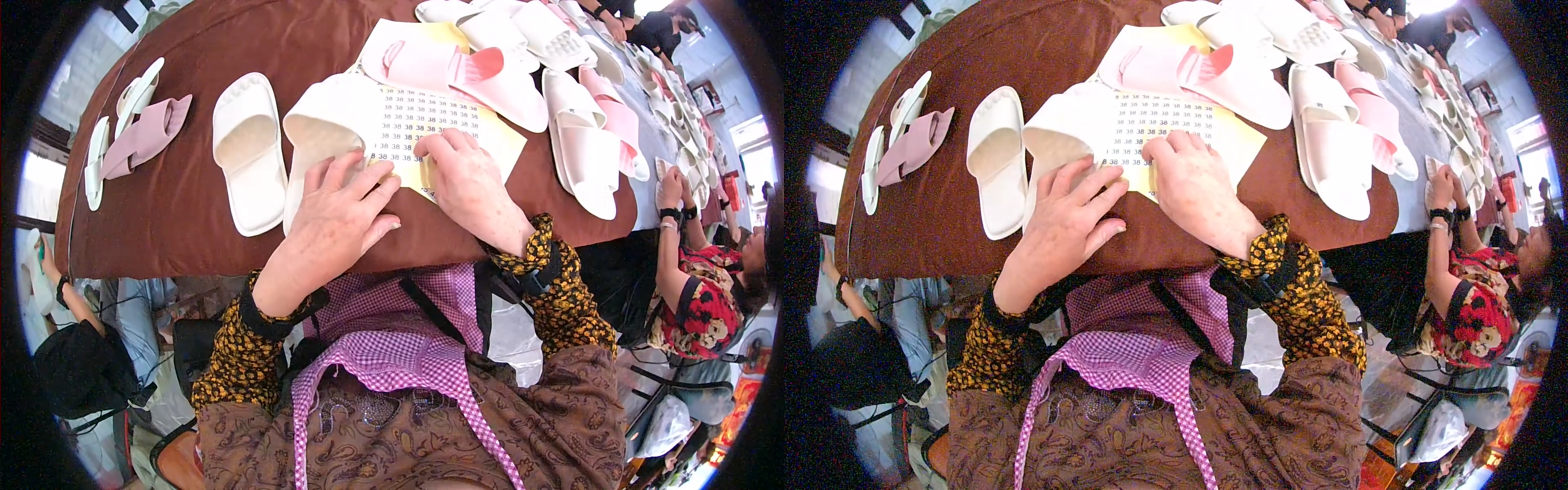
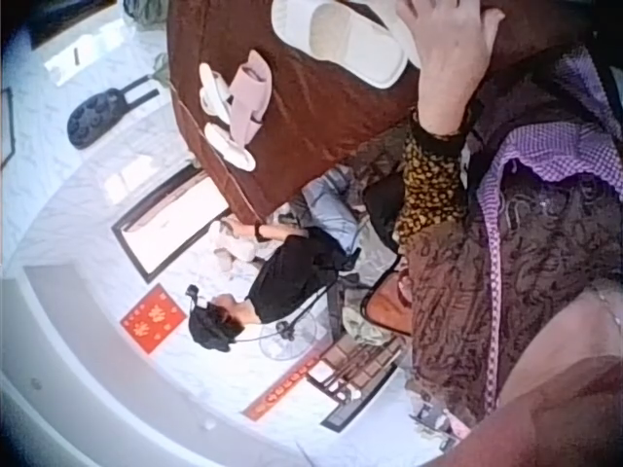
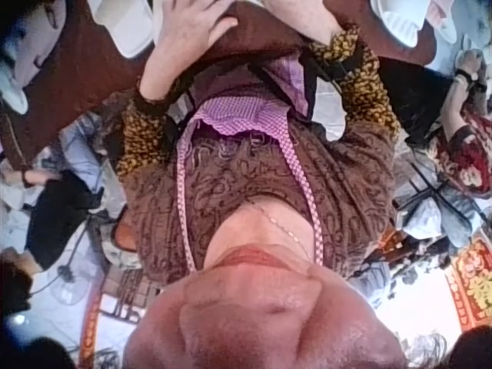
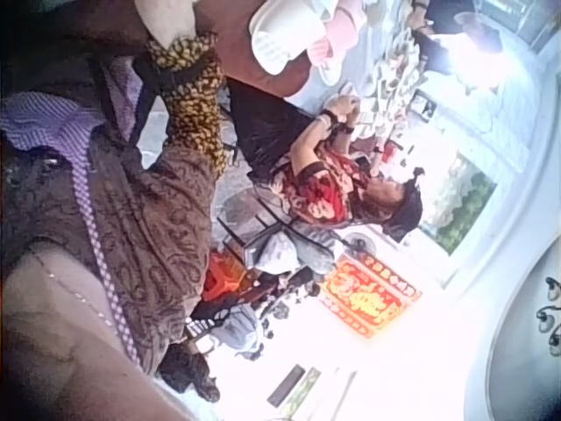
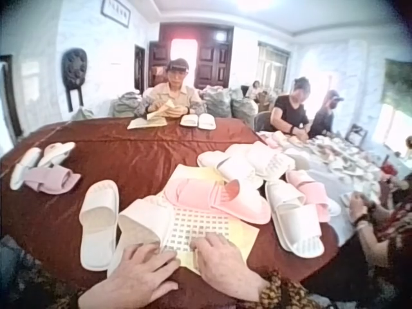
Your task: Inspecting slippers and applying size labels to the insoles at a large workspace table.
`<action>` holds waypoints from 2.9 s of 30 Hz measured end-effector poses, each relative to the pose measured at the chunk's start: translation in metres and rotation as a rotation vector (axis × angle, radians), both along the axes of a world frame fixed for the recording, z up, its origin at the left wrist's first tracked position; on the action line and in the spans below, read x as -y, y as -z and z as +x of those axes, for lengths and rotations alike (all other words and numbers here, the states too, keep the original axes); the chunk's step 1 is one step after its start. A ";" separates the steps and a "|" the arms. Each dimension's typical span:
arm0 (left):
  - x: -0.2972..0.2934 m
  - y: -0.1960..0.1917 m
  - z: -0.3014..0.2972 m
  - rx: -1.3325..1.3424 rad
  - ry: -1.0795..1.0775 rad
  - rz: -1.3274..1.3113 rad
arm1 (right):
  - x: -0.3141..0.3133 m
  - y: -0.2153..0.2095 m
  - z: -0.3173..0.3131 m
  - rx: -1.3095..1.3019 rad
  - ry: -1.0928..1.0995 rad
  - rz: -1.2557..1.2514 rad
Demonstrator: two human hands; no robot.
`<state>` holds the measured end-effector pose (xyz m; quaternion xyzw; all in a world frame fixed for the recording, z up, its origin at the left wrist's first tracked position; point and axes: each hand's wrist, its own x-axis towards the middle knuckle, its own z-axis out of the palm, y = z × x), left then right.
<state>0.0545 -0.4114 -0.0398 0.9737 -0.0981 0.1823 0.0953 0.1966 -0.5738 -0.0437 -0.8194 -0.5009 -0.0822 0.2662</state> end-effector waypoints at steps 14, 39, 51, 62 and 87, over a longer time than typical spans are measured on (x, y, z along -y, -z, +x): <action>-0.005 -0.004 -0.006 0.023 0.012 -0.015 | 0.004 -0.012 -0.001 -0.350 -0.048 0.205; -0.023 0.024 -0.043 0.323 -0.296 -0.292 | -0.060 -0.015 -0.027 -0.400 -0.275 -0.033; -0.023 0.018 -0.041 0.254 -0.242 -0.050 | -0.057 -0.014 -0.036 -0.437 -0.223 -0.099; -0.022 0.015 -0.044 0.256 -0.224 -0.014 | -0.048 -0.012 -0.050 -0.390 -0.169 -0.042; -0.017 0.014 -0.045 0.208 -0.259 -0.054 | -0.032 -0.012 -0.057 -0.198 -0.266 0.012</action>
